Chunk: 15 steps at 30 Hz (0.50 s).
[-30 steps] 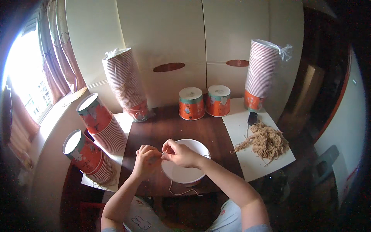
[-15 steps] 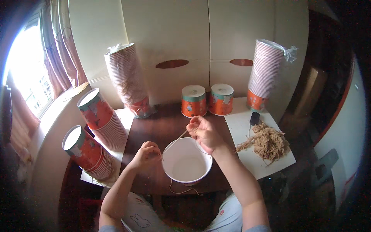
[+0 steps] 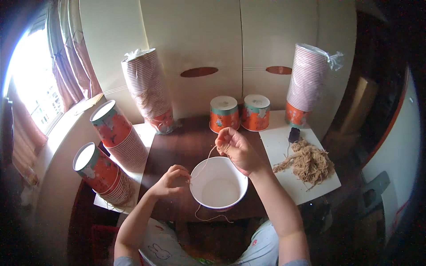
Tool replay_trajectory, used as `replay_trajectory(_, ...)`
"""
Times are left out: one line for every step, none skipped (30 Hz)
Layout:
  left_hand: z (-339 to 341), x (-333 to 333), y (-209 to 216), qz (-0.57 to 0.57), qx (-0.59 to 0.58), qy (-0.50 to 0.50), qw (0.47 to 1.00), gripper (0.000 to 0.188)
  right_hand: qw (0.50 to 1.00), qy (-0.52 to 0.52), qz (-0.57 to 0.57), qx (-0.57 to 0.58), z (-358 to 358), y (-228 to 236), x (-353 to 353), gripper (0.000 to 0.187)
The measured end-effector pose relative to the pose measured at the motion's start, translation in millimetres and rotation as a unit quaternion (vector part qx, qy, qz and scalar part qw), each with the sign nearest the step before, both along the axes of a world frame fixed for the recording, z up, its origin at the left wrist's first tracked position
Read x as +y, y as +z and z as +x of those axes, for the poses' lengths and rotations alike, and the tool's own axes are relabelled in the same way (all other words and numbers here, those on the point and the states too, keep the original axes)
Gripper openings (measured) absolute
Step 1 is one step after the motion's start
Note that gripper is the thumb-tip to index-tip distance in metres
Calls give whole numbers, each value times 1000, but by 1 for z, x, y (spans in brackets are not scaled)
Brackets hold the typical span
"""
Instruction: Tying small loops of string and placing them into a bowl at a desk with paper cups.
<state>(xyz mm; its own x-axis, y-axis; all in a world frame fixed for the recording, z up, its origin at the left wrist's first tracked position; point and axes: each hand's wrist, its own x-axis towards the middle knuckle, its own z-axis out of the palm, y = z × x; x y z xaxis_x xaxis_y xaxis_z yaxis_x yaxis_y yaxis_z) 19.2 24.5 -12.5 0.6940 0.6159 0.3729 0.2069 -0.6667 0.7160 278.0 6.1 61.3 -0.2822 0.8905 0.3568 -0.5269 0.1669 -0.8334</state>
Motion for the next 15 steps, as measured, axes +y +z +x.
replay_trajectory(0,-2,1,12,5,6,1000,16,1000,8,9,-14,-1,0,0,13)
replay_trajectory(4,-4,1,11,5,5,1000,16,1000,7,9,-14,-1,0,0,13)
replay_trajectory(10,-8,0,-21,-1,40,999,15,1000,-3,12,-24,-1,0,0,13)
replay_trajectory(14,-10,0,-53,-7,75,996,14,999,-14,16,-34,-1,-1,0,12)
replay_trajectory(13,-9,-1,-52,-7,76,996,14,999,-13,16,-34,-1,-1,0,12)
replay_trajectory(12,-7,-4,-49,10,78,996,12,1000,-21,14,-8,0,0,1,12)
replay_trajectory(12,-6,-7,-45,27,80,995,11,999,-30,11,18,1,0,1,11)
replay_trajectory(12,-4,-9,-45,27,80,995,11,998,-51,7,21,3,0,1,12)
replay_trajectory(12,-3,-12,-65,3,74,995,9,998,-52,7,21,4,0,2,12)
replay_trajectory(12,-2,-14,-85,-21,68,994,7,997,-74,-7,19,5,0,3,11)
replay_trajectory(11,1,-16,-85,-20,69,994,7,995,-94,-21,18,4,-1,3,11)
replay_trajectory(9,4,-17,-63,-23,48,997,6,995,-94,-22,19,4,-1,4,11)
replay_trajectory(8,5,-18,-40,-27,28,998,6,995,-92,-23,27,5,0,6,11)
replay_trajectory(8,5,-18,-41,-27,28,998,6,995,-91,-25,35,6,1,6,11)
replay_trajectory(9,4,-18,-98,-45,24,994,5,996,-83,-25,38,6,1,6,10)
